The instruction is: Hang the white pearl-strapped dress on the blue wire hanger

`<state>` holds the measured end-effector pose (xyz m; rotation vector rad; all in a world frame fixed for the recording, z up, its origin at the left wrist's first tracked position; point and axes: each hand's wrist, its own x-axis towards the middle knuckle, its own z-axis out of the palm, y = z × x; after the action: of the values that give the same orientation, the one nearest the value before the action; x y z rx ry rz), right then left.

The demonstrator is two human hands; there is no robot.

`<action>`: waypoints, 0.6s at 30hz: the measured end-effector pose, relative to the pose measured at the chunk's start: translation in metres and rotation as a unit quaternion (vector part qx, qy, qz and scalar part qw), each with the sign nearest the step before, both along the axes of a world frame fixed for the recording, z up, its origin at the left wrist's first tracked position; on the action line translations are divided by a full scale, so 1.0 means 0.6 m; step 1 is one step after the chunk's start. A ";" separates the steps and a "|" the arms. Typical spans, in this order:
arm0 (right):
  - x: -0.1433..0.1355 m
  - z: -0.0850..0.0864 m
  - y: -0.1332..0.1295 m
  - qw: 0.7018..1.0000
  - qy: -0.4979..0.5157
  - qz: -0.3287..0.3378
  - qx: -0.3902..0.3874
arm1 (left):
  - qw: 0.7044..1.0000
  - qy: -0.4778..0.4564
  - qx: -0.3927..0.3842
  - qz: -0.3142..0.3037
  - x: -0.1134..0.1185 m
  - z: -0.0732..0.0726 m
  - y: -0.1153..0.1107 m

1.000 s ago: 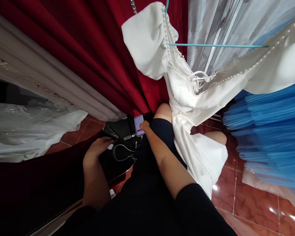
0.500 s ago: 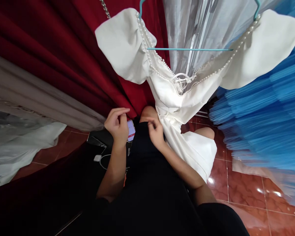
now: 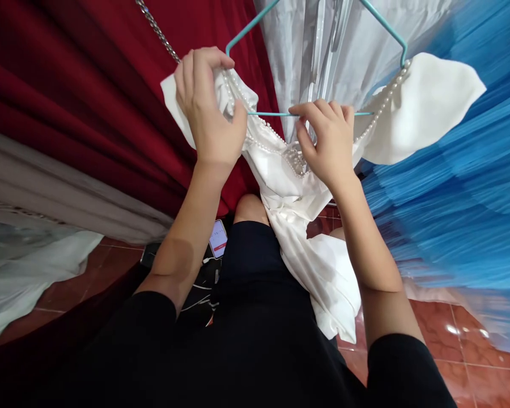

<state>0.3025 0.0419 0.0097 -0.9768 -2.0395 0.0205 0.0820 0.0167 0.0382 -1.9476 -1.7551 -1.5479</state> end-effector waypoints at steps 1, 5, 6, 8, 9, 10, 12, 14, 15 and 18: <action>0.005 -0.005 -0.004 1.000 0.002 -0.009 0.007 | 1.000 -0.010 -0.003 -0.018 -0.002 0.003 0.004; 0.025 -0.012 -0.017 0.998 -0.043 -0.032 0.020 | 0.990 -0.026 0.105 -0.094 -0.059 0.012 0.029; 0.028 -0.011 -0.019 0.998 -0.054 -0.032 0.019 | 0.986 -0.020 0.136 -0.091 -0.085 0.010 0.036; 0.030 -0.008 -0.022 0.997 -0.064 -0.027 0.019 | 0.986 -0.021 0.154 -0.053 -0.136 -0.006 0.043; 0.027 -0.006 -0.025 0.998 -0.063 -0.021 0.020 | 0.987 -0.048 0.152 -0.023 -0.157 -0.020 0.043; 0.023 -0.006 -0.028 0.998 -0.058 -0.016 0.021 | 0.985 -0.082 0.153 0.001 -0.171 -0.037 0.038; 0.010 -0.005 -0.037 0.999 -0.047 -0.009 0.020 | 0.978 -0.155 0.141 0.022 -0.171 -0.078 0.018; -0.004 -0.005 -0.047 0.999 -0.042 -0.009 0.013 | 0.970 -0.213 0.119 -0.007 -0.136 -0.114 -0.015; -0.010 -0.005 -0.051 0.999 -0.042 -0.009 0.008 | 0.968 -0.221 0.116 -0.016 -0.109 -0.125 -0.033; -0.022 -0.007 -0.059 0.999 -0.043 -0.019 0.004 | 0.982 -0.125 0.124 -0.062 -0.019 -0.120 -0.079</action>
<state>0.2894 0.0063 0.0057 -1.0261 -2.0969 -0.0500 0.0709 -0.0306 -0.0337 -1.8371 -1.4524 -2.0220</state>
